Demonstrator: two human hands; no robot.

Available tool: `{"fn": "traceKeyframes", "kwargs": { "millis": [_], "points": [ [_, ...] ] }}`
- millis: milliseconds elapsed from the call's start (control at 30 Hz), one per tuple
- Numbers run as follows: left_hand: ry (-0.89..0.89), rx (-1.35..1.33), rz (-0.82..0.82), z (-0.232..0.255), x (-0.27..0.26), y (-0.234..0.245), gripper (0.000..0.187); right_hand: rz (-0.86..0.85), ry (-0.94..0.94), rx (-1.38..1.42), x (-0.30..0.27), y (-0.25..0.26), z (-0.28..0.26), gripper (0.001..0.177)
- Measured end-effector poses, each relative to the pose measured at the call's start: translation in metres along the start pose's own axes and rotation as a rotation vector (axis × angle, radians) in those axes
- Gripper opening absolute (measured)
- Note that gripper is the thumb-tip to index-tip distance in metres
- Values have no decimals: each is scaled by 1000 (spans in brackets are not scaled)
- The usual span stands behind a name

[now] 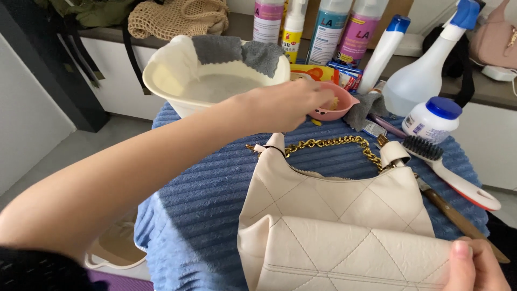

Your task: Cleaning a white leather handbag using cleaning solutions, a small applicator, and a brush.

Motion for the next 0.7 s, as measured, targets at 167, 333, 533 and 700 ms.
{"fn": "traceKeyframes", "kwargs": {
  "millis": [167, 333, 533, 700],
  "points": [
    [88, 37, -167, -12, 31, -31, 60, -27, 37, 45, 4, 0, 13, 43],
    [27, 196, -231, -17, 35, -59, 85, -29, 6, 112, 4, -1, 11, 42],
    [-14, 379, -94, -8, 15, -62, 83, -40, 37, 148, 4, -2, 12, 41],
    [29, 268, -169, -12, 14, -59, 75, -21, 27, 69, 1, 0, 11, 43]
  ]
}}
Point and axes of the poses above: each hand's wrist, its own x-axis towards the middle knuckle, its own y-axis out of the back of the hand, z = x × y, the point moved 2 cm from there along x, towards the middle knuckle, and after that the axes turned 1 degree about -y, right-handed, at the moved point
